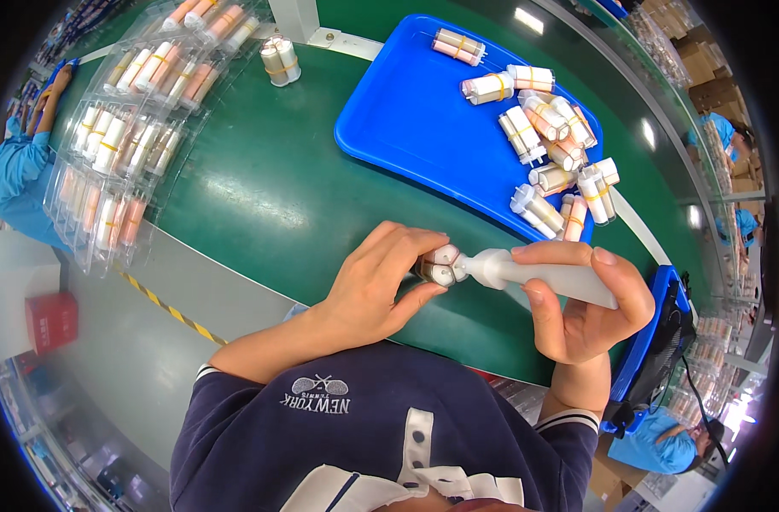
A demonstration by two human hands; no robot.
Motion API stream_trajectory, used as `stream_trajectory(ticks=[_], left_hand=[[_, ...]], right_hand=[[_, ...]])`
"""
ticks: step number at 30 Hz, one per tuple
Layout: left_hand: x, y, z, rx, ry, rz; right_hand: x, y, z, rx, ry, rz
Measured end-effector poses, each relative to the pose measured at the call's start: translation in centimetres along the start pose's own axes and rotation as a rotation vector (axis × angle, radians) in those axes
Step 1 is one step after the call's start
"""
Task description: The person applies liquid to bundled cylindrical components using a dispenser bottle, arranges the bundles, and places them into plastic trays on the workbench.
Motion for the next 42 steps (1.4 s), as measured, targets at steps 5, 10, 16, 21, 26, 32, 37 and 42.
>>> stream_trajectory(ticks=[5, 10, 16, 21, 26, 32, 37, 42], left_hand=[[0.0, 0.0, 0.1, 0.009, -0.021, 0.006], [0.0, 0.0, 0.2, 0.009, -0.027, 0.013], [0.0, 0.0, 0.3, 0.033, -0.036, 0.031], [0.1, -0.1, 0.4, 0.011, -0.045, 0.005], [0.1, -0.1, 0.1, 0.004, -0.045, 0.005], [-0.4, -1.9, -0.1, -0.399, -0.077, -0.304], [-0.2, -2.4, -0.9, -1.063, -0.129, -0.573], [0.5, -2.0, -1.9, -1.143, -0.078, -0.554]], right_hand=[[0.3, -0.6, 0.7, -0.052, -0.026, 0.001], [0.5, -0.8, 1.1, -0.115, -0.045, -0.003], [0.7, -0.8, 1.5, -0.217, -0.202, 0.1], [0.7, -0.3, 1.3, -0.192, -0.066, 0.076], [0.9, -0.6, 0.2, -0.004, 0.036, 0.032], [0.7, -1.3, -3.0, -0.284, 0.19, 0.163], [0.3, -1.1, -3.2, -0.164, 0.282, 0.257], [0.4, -1.3, -3.5, -0.18, 0.219, 0.188]])
Point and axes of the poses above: each hand's wrist, its own x-axis towards the middle knuckle, its own z-axis out of the palm, y = z × x, the point moved 6 cm from there along x, towards the middle knuckle, and after that the axes turned 8 degrees about y, right-handed, at the moved point
